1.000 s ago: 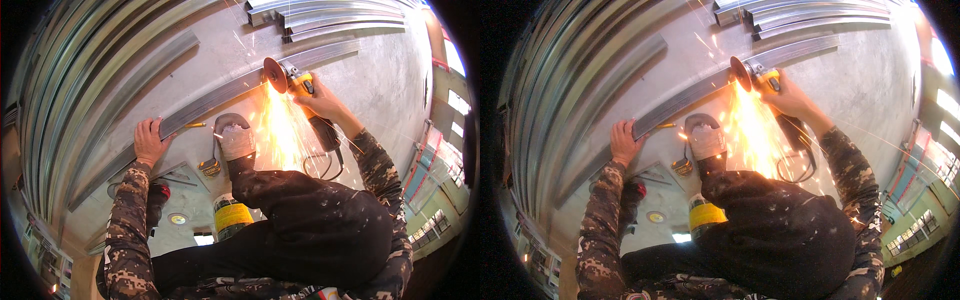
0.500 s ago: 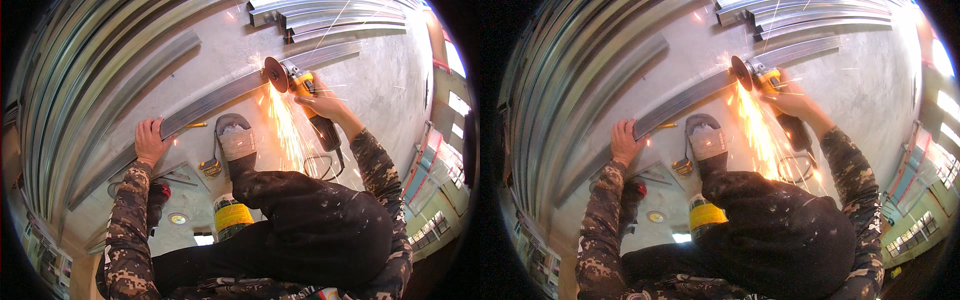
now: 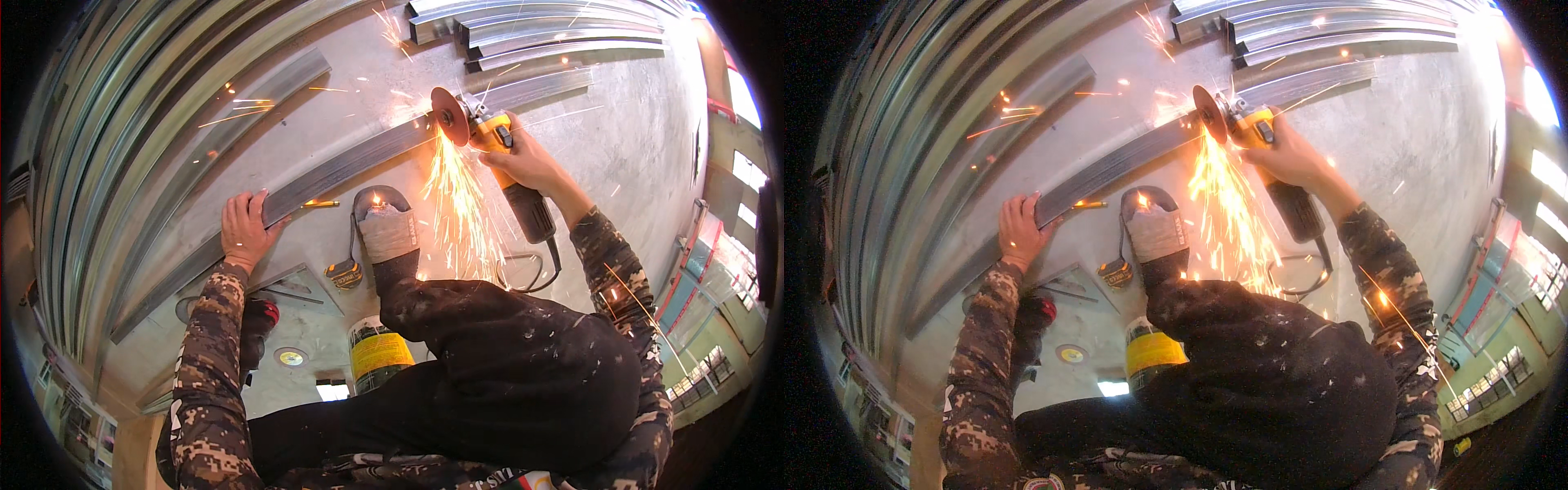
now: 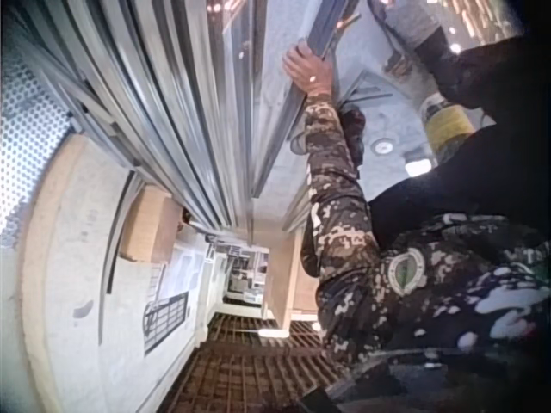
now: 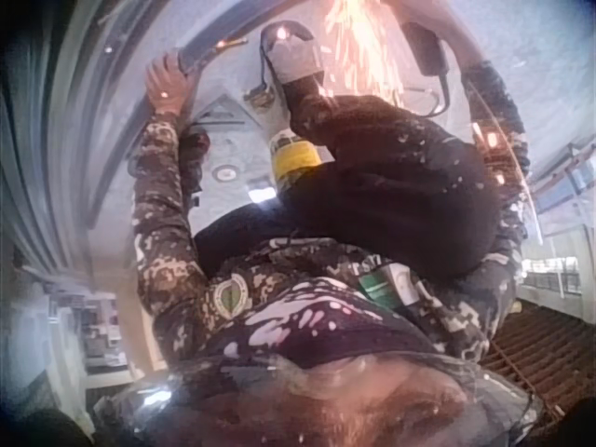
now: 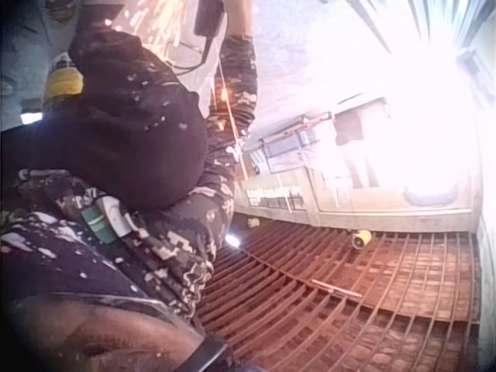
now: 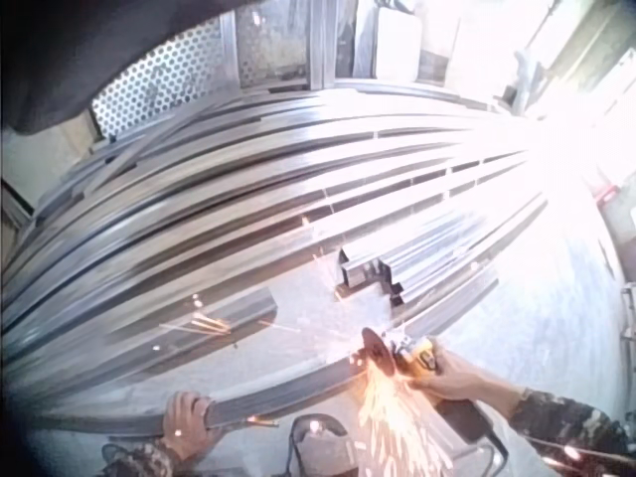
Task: Cutting a metal profile with an angle grinder and measuring it with a tape measure.
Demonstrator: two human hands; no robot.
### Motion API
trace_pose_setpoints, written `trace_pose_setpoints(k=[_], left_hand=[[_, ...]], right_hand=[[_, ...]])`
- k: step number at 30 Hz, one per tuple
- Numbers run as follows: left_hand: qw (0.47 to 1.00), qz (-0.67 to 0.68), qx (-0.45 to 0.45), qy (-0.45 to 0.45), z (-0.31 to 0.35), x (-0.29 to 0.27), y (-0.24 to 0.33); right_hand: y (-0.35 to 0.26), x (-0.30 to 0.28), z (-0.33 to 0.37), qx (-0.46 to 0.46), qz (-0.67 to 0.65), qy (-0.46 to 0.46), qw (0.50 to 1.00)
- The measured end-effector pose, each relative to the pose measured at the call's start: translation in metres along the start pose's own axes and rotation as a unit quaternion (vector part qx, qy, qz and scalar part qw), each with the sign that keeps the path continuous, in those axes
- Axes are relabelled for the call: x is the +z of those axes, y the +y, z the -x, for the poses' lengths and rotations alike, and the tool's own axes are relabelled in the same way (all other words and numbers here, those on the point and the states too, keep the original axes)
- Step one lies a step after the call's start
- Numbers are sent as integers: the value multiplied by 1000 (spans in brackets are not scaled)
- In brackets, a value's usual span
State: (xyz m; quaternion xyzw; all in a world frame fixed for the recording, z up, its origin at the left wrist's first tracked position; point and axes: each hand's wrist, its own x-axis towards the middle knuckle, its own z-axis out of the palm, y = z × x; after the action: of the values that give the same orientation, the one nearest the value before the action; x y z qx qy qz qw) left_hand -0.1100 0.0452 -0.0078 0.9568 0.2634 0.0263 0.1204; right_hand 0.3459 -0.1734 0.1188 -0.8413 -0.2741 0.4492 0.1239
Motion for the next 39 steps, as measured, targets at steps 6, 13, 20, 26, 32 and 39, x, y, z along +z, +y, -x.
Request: trace_pose_setpoints(k=[6,13,20,26,32,39], left_hand=[[999,41,6,-5,-3,-6,2],[991,132,11,-35,-1,-9,3],[993,108,-15,-55,-4,-10,13],[995,55,-43,-78,-9,-17,28],[995,52,-32,-83,-10,-15,28],[995,48,-27,-84,-10,-16,28]], right_hand=[[-8,-4,2,5,-81,6,997],[-7,-12,18,-36,-173,-1,984],[19,-8,37,-16,-118,-3,993],[29,4,53,12,-45,-9,999],[32,7,58,2,-35,-17,999],[33,8,56,5,-19,-29,999]])
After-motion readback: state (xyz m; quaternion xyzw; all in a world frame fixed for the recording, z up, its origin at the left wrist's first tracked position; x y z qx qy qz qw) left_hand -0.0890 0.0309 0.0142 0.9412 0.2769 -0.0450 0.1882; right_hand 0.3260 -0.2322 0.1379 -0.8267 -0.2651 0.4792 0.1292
